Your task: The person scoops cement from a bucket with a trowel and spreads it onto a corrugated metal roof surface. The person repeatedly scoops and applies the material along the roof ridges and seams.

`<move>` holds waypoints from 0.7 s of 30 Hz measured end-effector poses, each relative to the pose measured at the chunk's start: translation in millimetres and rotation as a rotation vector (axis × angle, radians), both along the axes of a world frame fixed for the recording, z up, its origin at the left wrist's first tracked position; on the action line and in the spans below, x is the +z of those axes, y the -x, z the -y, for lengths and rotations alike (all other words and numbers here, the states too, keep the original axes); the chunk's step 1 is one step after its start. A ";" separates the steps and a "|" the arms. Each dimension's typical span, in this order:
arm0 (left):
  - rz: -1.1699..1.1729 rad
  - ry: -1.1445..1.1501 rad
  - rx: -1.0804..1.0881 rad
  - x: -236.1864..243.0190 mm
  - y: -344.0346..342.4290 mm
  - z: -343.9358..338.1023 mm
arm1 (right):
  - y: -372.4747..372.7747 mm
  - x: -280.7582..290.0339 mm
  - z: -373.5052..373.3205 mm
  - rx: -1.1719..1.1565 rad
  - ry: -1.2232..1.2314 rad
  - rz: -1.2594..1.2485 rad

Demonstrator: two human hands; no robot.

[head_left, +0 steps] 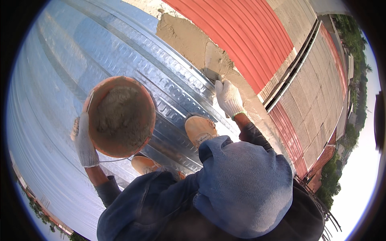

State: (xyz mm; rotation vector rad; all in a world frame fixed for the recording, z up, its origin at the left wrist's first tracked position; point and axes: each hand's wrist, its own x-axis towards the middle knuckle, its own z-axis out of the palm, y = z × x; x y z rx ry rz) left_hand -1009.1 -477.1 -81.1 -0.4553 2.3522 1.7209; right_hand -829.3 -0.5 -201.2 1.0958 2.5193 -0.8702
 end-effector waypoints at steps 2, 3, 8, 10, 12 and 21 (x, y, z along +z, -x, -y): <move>0.003 0.009 0.003 0.9 -0.1 -4.3 | -18.2 -1.8 -8.5 -0.015 0.004 0.023; 0.001 0.010 -0.016 -3.7 2.0 3.3 | -29.1 -1.4 -12.0 -0.041 0.028 0.045; 0.052 0.056 -0.046 -2.7 9.1 0.0 | -80.5 -3.1 -22.3 -0.207 0.136 0.135; 0.035 0.057 -0.083 -1.0 13.1 -6.0 | -103.0 -11.9 -25.2 -0.231 0.118 0.125; 0.041 0.071 -0.083 5.6 11.7 -15.4 | -114.5 -6.9 -22.4 -0.290 0.154 0.143; -0.010 0.044 -0.098 -10.6 6.8 14.1 | -152.5 35.6 -33.2 -0.148 -0.064 0.135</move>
